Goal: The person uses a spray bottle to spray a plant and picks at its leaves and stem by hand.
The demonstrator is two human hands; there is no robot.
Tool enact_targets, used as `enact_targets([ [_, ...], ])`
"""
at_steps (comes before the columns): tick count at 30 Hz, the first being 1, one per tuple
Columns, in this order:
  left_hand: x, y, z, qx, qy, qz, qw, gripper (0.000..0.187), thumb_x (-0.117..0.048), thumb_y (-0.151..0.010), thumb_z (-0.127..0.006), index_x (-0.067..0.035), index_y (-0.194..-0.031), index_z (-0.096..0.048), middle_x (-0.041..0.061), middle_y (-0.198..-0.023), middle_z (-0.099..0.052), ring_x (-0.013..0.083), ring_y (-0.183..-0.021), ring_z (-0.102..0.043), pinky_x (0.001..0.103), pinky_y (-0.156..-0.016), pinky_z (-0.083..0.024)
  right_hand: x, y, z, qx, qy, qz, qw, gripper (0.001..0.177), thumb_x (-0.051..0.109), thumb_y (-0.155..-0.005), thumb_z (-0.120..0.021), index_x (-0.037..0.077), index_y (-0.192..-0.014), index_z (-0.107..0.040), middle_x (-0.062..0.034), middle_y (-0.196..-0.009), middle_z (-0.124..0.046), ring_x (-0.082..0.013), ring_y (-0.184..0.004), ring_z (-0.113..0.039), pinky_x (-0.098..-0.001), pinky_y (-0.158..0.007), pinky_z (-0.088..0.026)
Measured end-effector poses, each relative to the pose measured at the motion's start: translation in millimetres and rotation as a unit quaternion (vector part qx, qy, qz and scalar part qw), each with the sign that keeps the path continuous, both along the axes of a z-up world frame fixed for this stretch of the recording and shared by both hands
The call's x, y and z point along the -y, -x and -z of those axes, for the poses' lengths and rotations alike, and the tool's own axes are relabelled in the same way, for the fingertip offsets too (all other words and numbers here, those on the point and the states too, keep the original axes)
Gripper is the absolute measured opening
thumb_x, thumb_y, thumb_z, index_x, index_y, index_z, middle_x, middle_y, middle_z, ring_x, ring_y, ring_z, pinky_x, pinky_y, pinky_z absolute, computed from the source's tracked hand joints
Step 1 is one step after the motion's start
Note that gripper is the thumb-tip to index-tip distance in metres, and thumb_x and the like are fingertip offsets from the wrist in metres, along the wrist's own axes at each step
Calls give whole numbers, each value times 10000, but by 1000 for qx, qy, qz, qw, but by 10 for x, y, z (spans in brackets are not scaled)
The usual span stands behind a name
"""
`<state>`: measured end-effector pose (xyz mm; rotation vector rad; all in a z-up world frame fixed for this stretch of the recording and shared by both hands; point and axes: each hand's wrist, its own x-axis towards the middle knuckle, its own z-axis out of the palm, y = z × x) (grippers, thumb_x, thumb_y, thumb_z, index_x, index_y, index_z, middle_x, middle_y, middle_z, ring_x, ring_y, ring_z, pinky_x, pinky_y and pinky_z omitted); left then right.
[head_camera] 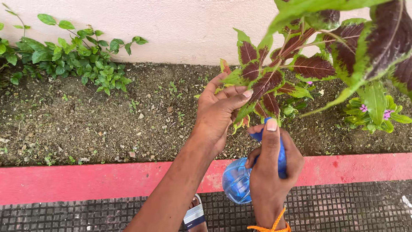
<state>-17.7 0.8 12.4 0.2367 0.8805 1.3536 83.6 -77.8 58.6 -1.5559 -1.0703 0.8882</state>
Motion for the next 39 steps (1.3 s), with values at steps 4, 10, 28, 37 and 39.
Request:
enact_targets([
  [4, 4, -25, 45, -17, -6, -5, 1000, 809, 10, -809, -745, -51, -1523, -369, 125, -1055, -707, 183, -949, -690, 342, -779, -565, 58, 7, -21, 16, 9, -5, 1000, 390, 336, -1052, -523, 9, -931, -698, -60, -824, -728, -52, -432, -508, -227, -387, -388],
  [10, -23, -35, 93, -46, -33, -6, 998, 543, -33, -843, -729, -30, -1360, -566, 61, -1048, -711, 151, -969, -678, 301, -824, -568, 183, 56, 19, 11, 33, -22, 999, 333, 306, -1027, -555, 34, -962, -736, -9, -621, -614, -36, -421, -488, -220, -385, -371],
  [28, -26, 1, 410, 61, 74, -56, 994, 323, -113, -890, -681, -68, -1207, -637, 51, -1028, -712, 158, -876, -684, 288, -754, -541, 161, 22, 24, 13, 66, -38, 997, 358, 320, -1019, -568, 35, -937, -769, 37, -462, -476, -30, -399, -435, -226, -388, -317],
  [37, 70, 63, 534, 29, 59, -37, 997, 412, -53, -870, -706, -59, -1275, -632, 66, -1110, -713, 142, -942, -683, 283, -777, -522, 133, 3, 159, 18, 78, -34, 996, 360, 311, -1014, -568, 32, -902, -765, 25, -436, -468, -35, -377, -419, -233, -379, -302],
  [39, 81, 68, 457, 23, 72, -26, 997, 400, -107, -880, -716, -68, -1270, -634, 67, -1092, -705, 145, -949, -692, 286, -785, -518, 134, 0, 169, 6, 77, -31, 997, 352, 312, -1007, -567, 34, -911, -761, 29, -437, -477, -33, -376, -426, -231, -377, -307],
])
